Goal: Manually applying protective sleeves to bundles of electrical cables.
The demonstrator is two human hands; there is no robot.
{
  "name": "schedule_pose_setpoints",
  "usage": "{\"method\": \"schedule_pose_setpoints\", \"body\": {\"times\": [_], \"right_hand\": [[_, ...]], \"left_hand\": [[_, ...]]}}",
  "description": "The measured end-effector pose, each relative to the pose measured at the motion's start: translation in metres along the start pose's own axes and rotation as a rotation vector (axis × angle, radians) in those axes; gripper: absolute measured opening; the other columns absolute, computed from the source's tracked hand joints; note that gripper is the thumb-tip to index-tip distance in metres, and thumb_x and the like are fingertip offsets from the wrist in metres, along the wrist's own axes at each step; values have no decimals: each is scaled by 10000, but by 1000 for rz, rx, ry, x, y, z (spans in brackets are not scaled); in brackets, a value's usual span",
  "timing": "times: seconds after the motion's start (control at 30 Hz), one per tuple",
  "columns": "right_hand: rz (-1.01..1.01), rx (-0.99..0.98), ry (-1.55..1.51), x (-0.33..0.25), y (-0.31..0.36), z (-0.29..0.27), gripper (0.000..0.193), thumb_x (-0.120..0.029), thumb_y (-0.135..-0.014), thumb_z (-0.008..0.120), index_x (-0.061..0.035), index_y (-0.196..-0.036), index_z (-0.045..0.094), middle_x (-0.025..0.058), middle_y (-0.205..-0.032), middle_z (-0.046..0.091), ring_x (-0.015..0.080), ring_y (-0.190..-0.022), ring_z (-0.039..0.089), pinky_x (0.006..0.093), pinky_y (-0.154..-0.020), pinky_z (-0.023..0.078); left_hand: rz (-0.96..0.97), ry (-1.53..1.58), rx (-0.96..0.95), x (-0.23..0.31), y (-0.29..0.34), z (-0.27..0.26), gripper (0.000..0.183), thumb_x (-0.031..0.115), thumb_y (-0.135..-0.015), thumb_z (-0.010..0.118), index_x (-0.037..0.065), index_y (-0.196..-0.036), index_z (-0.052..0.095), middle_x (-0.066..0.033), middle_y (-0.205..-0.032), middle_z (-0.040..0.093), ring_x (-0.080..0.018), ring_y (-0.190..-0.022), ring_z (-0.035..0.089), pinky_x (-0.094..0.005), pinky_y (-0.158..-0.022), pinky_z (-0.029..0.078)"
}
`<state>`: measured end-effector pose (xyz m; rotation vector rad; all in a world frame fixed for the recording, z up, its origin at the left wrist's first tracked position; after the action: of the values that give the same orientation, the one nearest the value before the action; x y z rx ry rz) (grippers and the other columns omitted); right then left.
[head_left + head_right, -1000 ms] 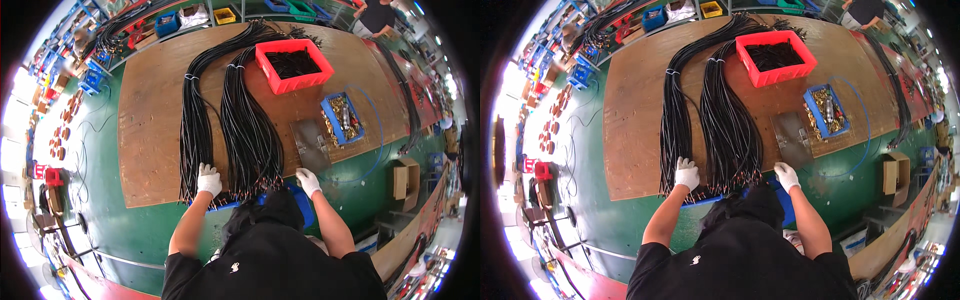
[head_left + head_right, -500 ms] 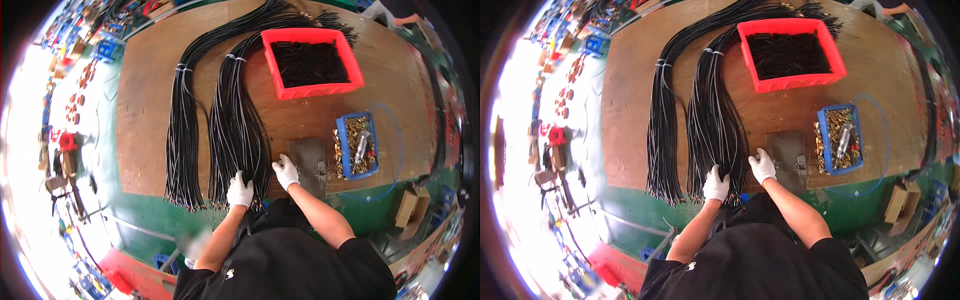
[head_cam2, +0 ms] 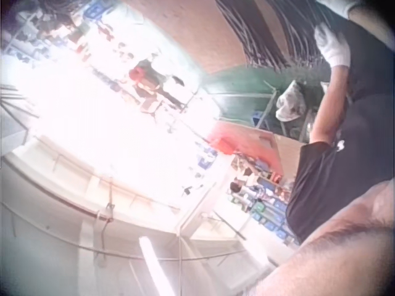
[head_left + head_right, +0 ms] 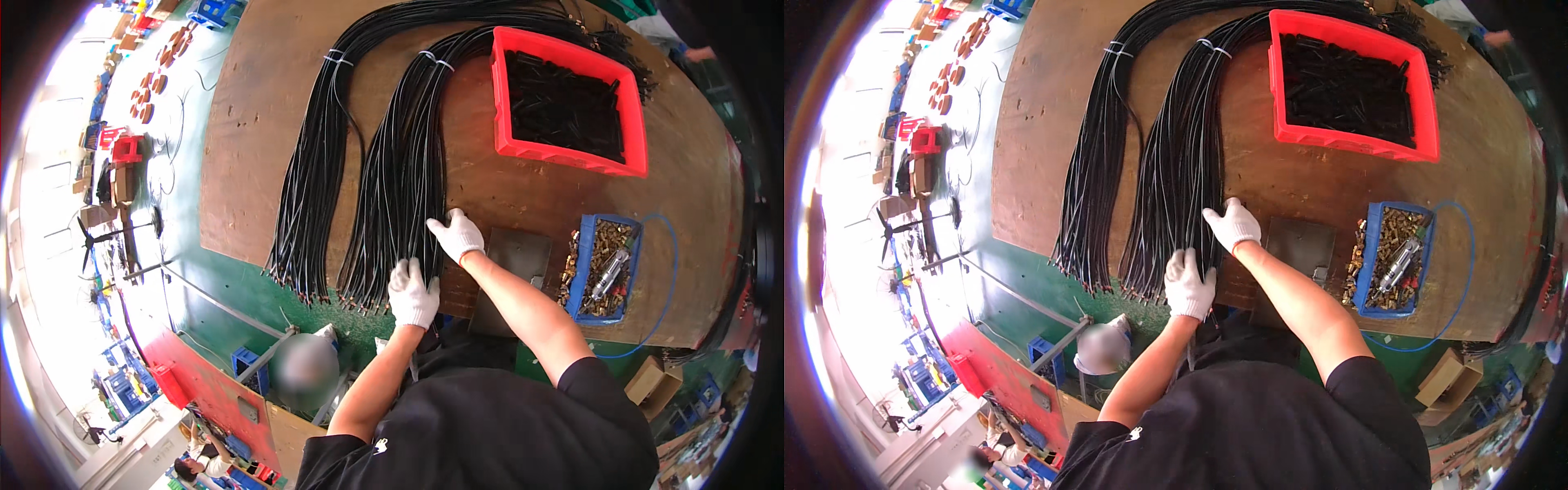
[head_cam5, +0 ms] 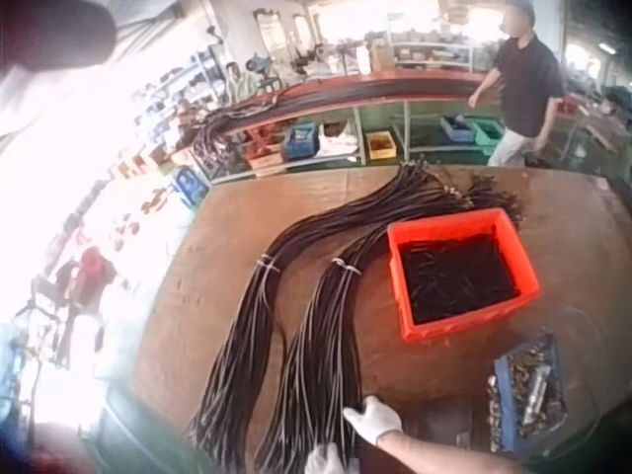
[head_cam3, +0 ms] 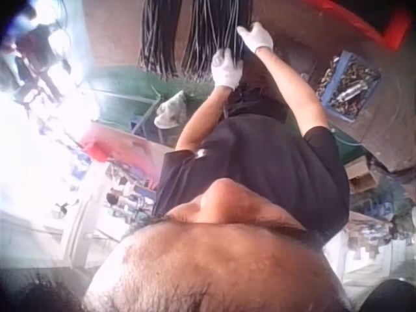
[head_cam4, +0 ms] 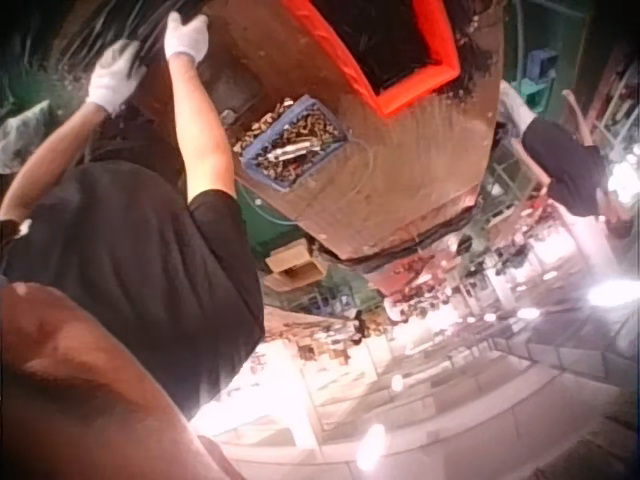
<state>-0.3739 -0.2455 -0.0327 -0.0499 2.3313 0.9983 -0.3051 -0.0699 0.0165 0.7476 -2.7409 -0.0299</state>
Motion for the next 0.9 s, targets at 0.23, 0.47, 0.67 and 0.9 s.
{"method": "schedule_pose_setpoints", "body": {"times": [0.23,0.47,0.67,0.9], "right_hand": [[88,111,-227,16,3,20,647,-516,-916,697,-16,-1326,664,264,-1214,732,391,-1176,698,464,-1007,542],[-10,82,-36,-39,-12,62,667,-488,-917,706,49,-1301,616,349,-1244,677,485,-1211,646,514,-1025,518],[-82,-25,-19,-38,-10,33,581,-430,-840,770,40,-1176,707,307,-1165,725,431,-1145,696,486,-992,547],[-38,-89,-236,37,-8,35,577,-384,-924,765,86,-1248,679,230,-1190,743,281,-1097,707,402,-917,556]], "left_hand": [[-348,146,-426,0,-29,1,913,477,-831,809,22,-1506,394,-279,-1341,598,-459,-1142,668,-515,-953,559],[-217,127,-136,-34,-14,7,801,326,-797,859,68,-1447,468,-220,-1238,623,-411,-1129,640,-501,-923,553],[-66,122,-87,-50,-23,5,825,323,-796,833,35,-1475,464,-226,-1377,559,-428,-1284,538,-519,-1047,465],[-154,67,-205,-10,-36,9,892,401,-778,858,-19,-1455,456,-199,-1250,616,-371,-1162,614,-492,-952,502]]}}
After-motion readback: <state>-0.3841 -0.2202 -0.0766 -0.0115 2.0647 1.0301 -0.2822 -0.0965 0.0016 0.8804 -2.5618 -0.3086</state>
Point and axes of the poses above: each hand's wrist, its own y-axis away from the middle knuckle, its own z-axis out of the palm, x = y × z, the point moved 1 cm from there along -y, towards the middle knuckle
